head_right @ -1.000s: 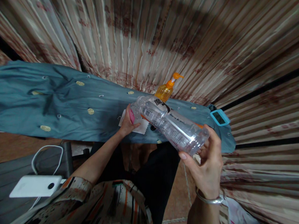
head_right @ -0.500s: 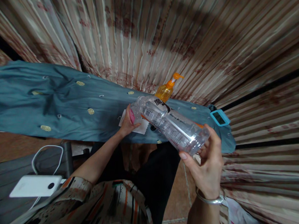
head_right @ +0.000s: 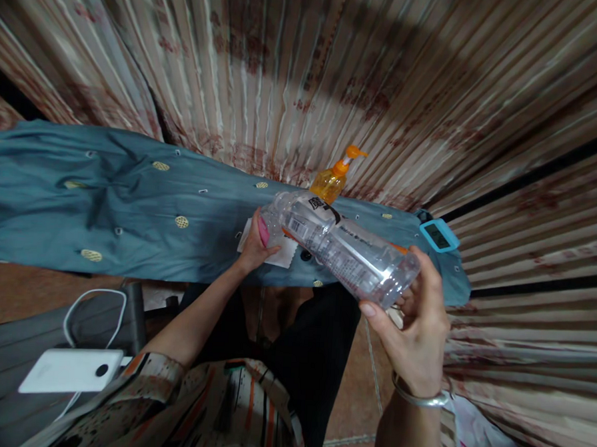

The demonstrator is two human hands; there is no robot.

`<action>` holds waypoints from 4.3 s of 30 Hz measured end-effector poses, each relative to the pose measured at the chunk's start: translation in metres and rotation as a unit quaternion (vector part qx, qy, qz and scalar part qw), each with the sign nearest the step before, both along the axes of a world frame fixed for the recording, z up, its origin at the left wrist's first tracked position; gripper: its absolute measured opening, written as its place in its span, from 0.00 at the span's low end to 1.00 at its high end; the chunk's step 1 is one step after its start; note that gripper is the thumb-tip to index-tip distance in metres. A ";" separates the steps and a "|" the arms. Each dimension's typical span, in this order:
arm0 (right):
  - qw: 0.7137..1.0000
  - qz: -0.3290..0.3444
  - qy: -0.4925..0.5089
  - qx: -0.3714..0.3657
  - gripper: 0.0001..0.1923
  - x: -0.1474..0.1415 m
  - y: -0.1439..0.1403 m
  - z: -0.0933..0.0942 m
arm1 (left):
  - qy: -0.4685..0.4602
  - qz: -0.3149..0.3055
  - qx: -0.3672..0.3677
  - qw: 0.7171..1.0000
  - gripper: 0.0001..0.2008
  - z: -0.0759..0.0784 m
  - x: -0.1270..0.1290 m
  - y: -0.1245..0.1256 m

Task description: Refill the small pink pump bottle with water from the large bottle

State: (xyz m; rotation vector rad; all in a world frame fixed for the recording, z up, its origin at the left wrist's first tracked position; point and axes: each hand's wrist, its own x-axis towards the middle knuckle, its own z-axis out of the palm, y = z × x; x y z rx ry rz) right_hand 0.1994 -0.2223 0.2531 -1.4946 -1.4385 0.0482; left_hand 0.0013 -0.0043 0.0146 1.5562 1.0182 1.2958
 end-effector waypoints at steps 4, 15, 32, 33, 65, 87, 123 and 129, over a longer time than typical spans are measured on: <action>1.000 -0.002 0.007 -0.005 0.46 0.000 0.001 0.002 | 0.001 -0.002 -0.004 1.000 0.61 0.002 0.000 0.000; 1.000 -0.003 -0.012 0.006 0.45 0.001 0.003 0.005 | 0.005 -0.003 0.001 1.000 0.60 0.002 0.000 0.000; 0.999 -0.011 -0.035 -0.016 0.45 0.000 0.001 0.008 | -0.007 0.000 0.001 1.000 0.61 0.001 0.000 0.000; 0.999 -0.012 -0.036 -0.017 0.45 0.001 0.001 0.008 | -0.006 -0.001 0.002 1.000 0.60 0.000 0.001 0.000; 0.993 0.009 -0.118 -0.008 0.43 0.008 0.006 0.017 | -0.002 -0.007 -0.021 1.000 0.64 0.007 0.000 -0.002; 0.988 0.020 -0.152 0.010 0.46 0.013 0.010 0.021 | 0.000 -0.008 -0.005 1.000 0.63 -0.001 0.000 0.001; 0.985 0.001 -0.172 -0.002 0.46 0.009 0.012 0.022 | 0.012 -0.001 -0.002 1.000 0.64 -0.001 0.001 0.001; 0.986 0.011 -0.167 0.002 0.46 0.012 0.012 0.022 | 0.022 -0.004 0.005 1.000 0.63 0.001 0.000 0.001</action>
